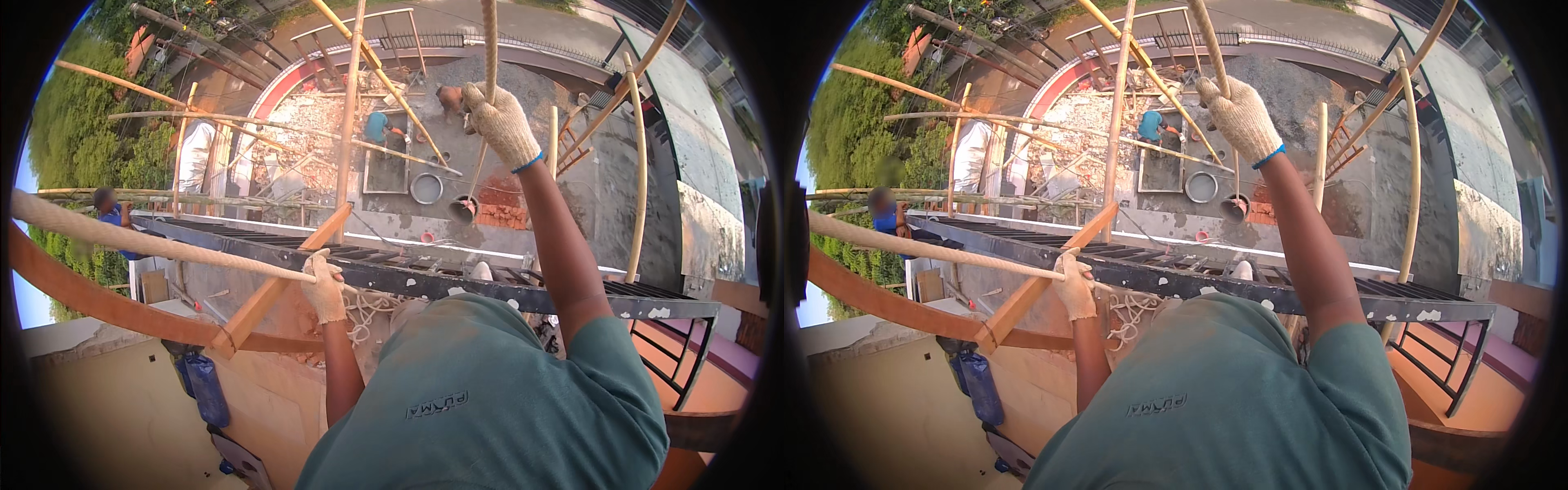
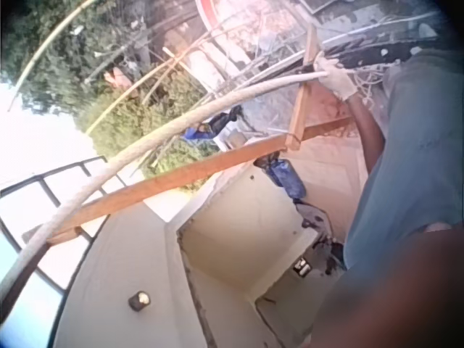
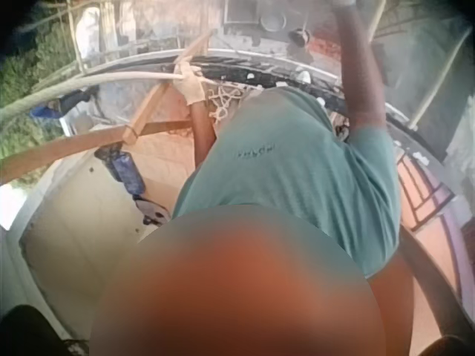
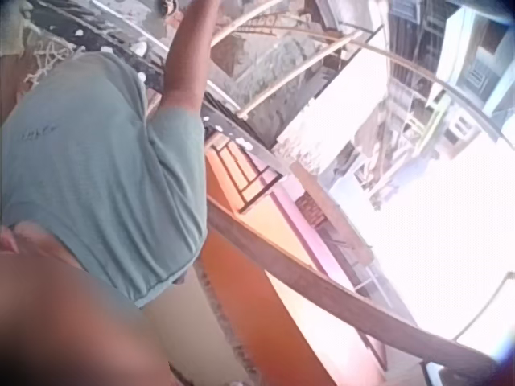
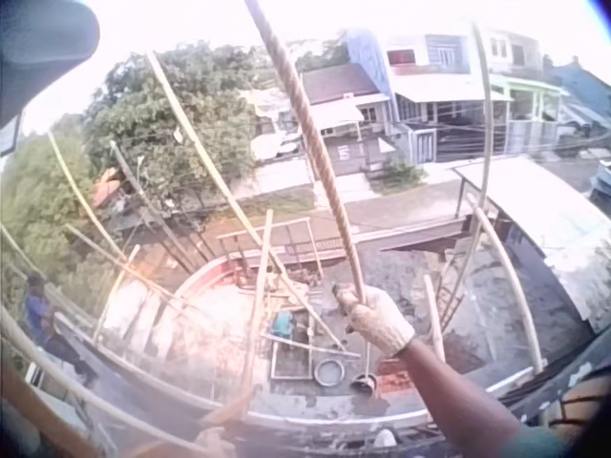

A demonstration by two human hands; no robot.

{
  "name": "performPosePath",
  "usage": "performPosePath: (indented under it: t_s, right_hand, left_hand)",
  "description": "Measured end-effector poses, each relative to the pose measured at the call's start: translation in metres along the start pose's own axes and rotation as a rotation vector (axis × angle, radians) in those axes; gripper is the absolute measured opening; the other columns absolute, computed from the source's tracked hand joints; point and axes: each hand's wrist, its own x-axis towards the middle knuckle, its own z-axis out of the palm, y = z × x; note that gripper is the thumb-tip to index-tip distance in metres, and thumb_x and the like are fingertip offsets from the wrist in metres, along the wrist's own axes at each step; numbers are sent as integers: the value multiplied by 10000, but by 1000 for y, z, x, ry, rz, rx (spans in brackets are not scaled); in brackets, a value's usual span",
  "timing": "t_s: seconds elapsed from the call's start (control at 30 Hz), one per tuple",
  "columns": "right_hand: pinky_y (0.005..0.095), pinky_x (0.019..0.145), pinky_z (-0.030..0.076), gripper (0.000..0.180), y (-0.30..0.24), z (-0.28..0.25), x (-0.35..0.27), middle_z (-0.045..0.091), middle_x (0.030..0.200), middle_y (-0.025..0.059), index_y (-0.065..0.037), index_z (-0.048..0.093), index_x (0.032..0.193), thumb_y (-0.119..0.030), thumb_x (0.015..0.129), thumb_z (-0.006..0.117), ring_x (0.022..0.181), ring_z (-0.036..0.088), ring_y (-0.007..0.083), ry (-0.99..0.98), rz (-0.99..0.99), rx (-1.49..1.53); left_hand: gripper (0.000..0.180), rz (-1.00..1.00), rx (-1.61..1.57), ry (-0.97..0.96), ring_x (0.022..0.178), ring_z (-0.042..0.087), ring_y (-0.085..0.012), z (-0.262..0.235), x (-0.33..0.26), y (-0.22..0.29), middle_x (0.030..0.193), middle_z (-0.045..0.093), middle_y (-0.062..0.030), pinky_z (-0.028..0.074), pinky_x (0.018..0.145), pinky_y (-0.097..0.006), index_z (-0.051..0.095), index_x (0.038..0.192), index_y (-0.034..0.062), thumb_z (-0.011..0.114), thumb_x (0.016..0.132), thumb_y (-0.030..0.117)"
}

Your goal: The person carries a bucket of wet cement from an indoor area to an outdoor balcony and lowers it using a rope to workers below. The person then returns to the balcony and repeats the process.

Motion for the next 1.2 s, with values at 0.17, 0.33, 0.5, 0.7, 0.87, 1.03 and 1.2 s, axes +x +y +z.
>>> performPosePath:
  t_s: [0.17,0.33,0.5,0.7,0.87,1.03,1.2]
  right_hand:
    - [318,660,549,416,22,29,-21,667,856,23,-7,711,1058,-417,1098,655,724,615,108,-28,77,2]
    - [310,680,546,441,26,33,-33,670,869,19,1,707,1091,-437,1091,665,738,609,100,-53,66,12]
    - [305,688,562,458,17,34,-37,645,897,16,0,695,1093,-457,1091,668,740,614,103,-130,18,-28]
    - [302,680,546,437,10,56,-45,620,840,6,-24,698,1033,-452,1104,643,721,591,93,-176,17,50]
    - [291,628,481,445,-11,75,-48,588,759,-22,-44,705,972,-458,1112,624,685,549,77,-228,-28,30]
    - [290,614,464,431,-21,80,-48,572,760,-27,-49,702,968,-440,1123,606,680,533,71,-220,-7,-6]
    - [288,620,466,402,-18,72,-55,553,771,-30,-53,661,934,-396,1133,593,683,529,76,-200,26,71]
  left_hand:
    - [253,-39,-40,38,546,542,-91,-23,2,-36,707,633,-34,386,437,-239,719,1142,18,550,1081,196]
    - [243,-83,-53,111,552,535,-100,-35,2,-69,712,605,-23,393,443,-247,716,1130,28,564,1070,207]
    - [247,-98,-59,198,572,527,-100,-55,2,-92,737,601,-26,403,469,-255,707,1134,28,574,1063,225]
    - [261,-87,-104,243,614,542,-98,-73,9,-87,773,608,-24,407,495,-254,701,1148,27,561,1056,227]
    - [292,-82,-66,276,635,551,-98,-77,9,-75,779,606,-24,419,514,-259,701,1156,22,557,1060,257]
    - [283,-44,-27,275,635,550,-105,-91,7,-91,765,601,-21,430,538,-277,703,1154,15,549,1069,236]
    - [263,-43,3,228,622,553,-110,-81,-1,-91,748,598,-17,429,531,-280,711,1148,15,555,1073,213]
